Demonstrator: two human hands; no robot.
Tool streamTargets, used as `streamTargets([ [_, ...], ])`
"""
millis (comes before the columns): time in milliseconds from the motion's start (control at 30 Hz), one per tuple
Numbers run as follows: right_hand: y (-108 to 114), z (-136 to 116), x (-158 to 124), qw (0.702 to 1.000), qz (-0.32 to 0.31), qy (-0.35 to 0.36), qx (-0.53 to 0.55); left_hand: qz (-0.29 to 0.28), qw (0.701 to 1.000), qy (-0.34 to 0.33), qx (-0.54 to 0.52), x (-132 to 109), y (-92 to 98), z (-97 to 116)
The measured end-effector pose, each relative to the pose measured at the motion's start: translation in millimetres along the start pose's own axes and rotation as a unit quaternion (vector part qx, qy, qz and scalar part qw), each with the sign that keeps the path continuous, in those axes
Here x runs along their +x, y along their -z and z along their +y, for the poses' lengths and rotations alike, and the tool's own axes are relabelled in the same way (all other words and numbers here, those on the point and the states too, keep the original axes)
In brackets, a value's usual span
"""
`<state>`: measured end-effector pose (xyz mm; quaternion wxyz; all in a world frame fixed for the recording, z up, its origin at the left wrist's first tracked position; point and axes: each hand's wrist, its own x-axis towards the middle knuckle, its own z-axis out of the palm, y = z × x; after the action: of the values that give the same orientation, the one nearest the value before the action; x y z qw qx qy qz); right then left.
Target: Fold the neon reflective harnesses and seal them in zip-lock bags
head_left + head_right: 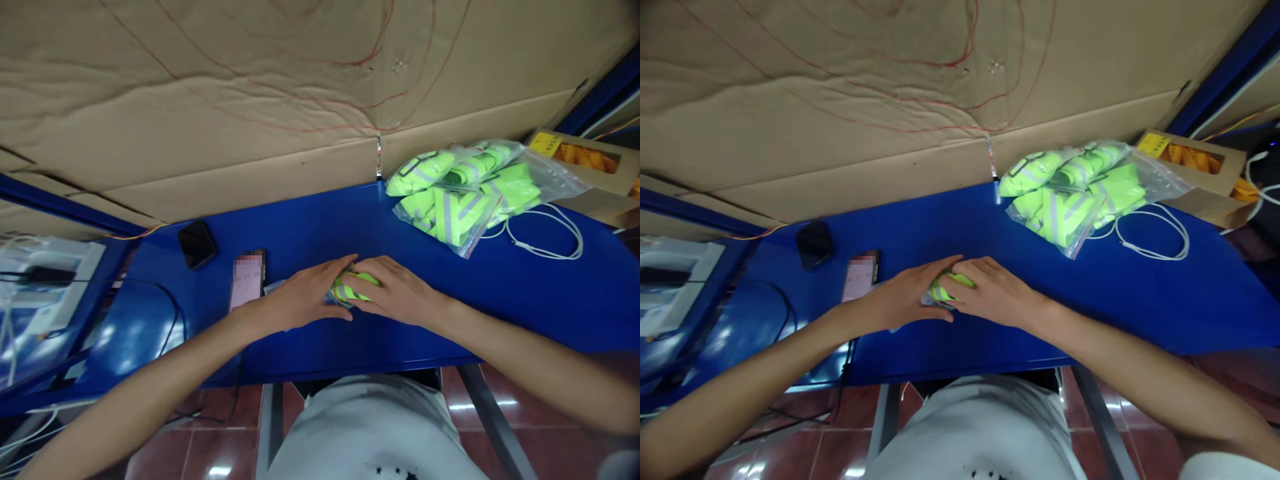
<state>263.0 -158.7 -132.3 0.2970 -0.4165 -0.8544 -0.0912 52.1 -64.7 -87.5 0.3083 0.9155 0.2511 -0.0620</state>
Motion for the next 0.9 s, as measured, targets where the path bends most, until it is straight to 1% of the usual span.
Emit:
streamTargets([
  [67,-4.8,2.9,-1.6,0.999,-0.006,0.037,-0.015,-0.011,0.999,0.033,0.016,2.7,-4.3,-0.2],
  [133,-8.4,4.4,-2.5,0.996,0.017,0.082,-0.035,-0.01,0.998,0.057,0.024,4.2,-8.6,1.4],
  [200,-9.1,4.1,-2.5,0.99,0.052,0.12,-0.046,0.001,0.999,0.047,0.022,2.5,-12.5,4.8],
  [267,-6.4,2.2,-2.0,0.987,0.081,0.132,-0.05,0.026,0.999,0.013,0.018,-2.1,-15.2,10.1],
  [367,2.6,-1.6,-1.8,0.989,0.094,0.106,-0.038,0.085,0.995,-0.052,0.029,-9.6,-15.3,22.0],
  [467,13.6,-4.3,-2.0,0.992,0.116,0.034,0.036,0.151,0.979,-0.118,0.07,-12.3,-9.4,36.6],
  [533,19.7,-5.2,-2.0,0.987,0.135,-0.015,0.083,0.179,0.969,-0.144,0.094,-11.0,-4.1,45.1],
  [567,21.9,-5.4,-2.0,0.986,0.139,-0.028,0.09,0.186,0.965,-0.152,0.102,-9.8,-1.6,48.6],
  [633,24.1,-5.2,-2.5,0.987,0.143,-0.017,0.069,0.183,0.964,-0.161,0.103,-6.8,2.3,54.7],
  [733,22.8,-3.0,-3.8,0.987,0.155,0.036,0.008,0.142,0.976,-0.157,0.047,-1.6,5.8,63.3],
  [800,21.0,-0.2,-3.8,0.986,0.162,0.036,0.008,0.109,0.987,-0.119,-0.004,2.8,8.0,67.9],
  [900,20.9,4.5,-1.1,0.985,0.143,-0.019,0.093,0.056,0.994,-0.023,-0.097,10.2,13.6,67.6],
])
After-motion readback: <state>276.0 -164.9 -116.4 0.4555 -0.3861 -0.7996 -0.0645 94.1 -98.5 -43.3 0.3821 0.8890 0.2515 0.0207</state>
